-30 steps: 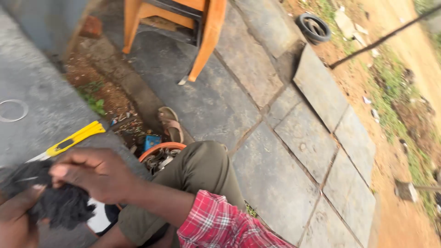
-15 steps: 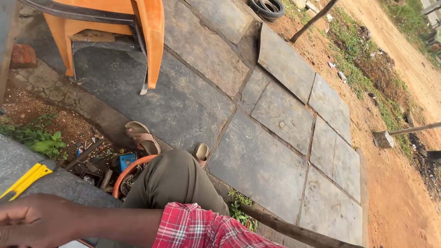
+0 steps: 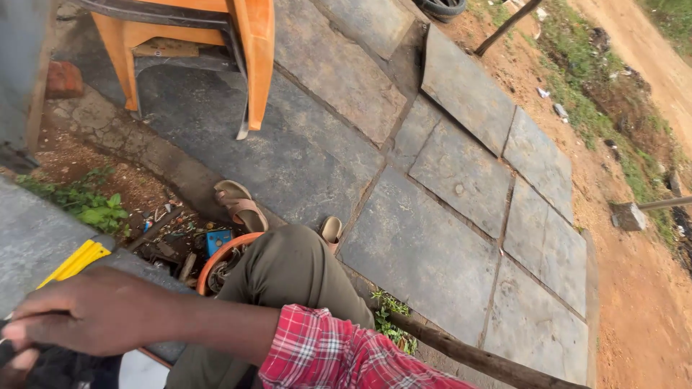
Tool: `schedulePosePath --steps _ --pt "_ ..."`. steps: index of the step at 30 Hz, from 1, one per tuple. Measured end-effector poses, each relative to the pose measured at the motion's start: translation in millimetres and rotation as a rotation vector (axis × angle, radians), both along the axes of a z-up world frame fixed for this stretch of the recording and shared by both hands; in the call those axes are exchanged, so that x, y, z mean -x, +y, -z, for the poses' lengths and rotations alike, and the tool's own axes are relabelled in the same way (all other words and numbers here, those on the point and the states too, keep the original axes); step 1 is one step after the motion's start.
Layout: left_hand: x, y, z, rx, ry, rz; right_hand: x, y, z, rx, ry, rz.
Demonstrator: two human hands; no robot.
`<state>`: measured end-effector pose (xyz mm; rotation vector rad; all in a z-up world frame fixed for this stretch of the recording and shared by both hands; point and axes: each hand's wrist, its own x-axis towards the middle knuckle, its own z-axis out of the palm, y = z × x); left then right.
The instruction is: Clean and prepare a small circular motorcycle part using a utility knife and cloth.
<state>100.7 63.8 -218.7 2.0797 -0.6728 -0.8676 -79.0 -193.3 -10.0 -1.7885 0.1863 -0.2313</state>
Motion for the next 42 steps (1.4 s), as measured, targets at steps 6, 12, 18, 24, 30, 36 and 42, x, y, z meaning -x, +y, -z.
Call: schedulePosePath --steps 6,12,18,24,30,36,42 --pt "103.8 -93.2 -285.5 -0.17 -0.279 -0.196 11.9 -28.3 -57.4 0.147 0.115 -0.135" --pt "86.4 -91.3 -297.7 -0.021 -0.258 -0.36 15.6 -50.4 -29.1 -0.584 0.145 0.028" --pt "76.5 -81.0 -297.6 -0.086 -0.359 -0.487 16.1 -52.2 -23.7 -0.881 0.008 0.067" --pt "95.2 -94.5 -283.6 -0.123 -0.063 -0.307 12.7 -22.3 -28.1 -0.581 -0.186 0.055" --pt "107.4 -99.6 -277.9 0.33 0.358 -0.293 15.9 -21.0 -65.6 0.465 -0.463 0.045" --pt "115.6 -101.9 -282.8 0.555 0.187 -0.351 19.3 -23.3 -55.0 0.639 -0.459 -0.001" --pt "114.0 -101.5 -277.8 0.663 0.426 -0.61 20.2 -7.1 -55.7 0.338 -0.428 0.142"
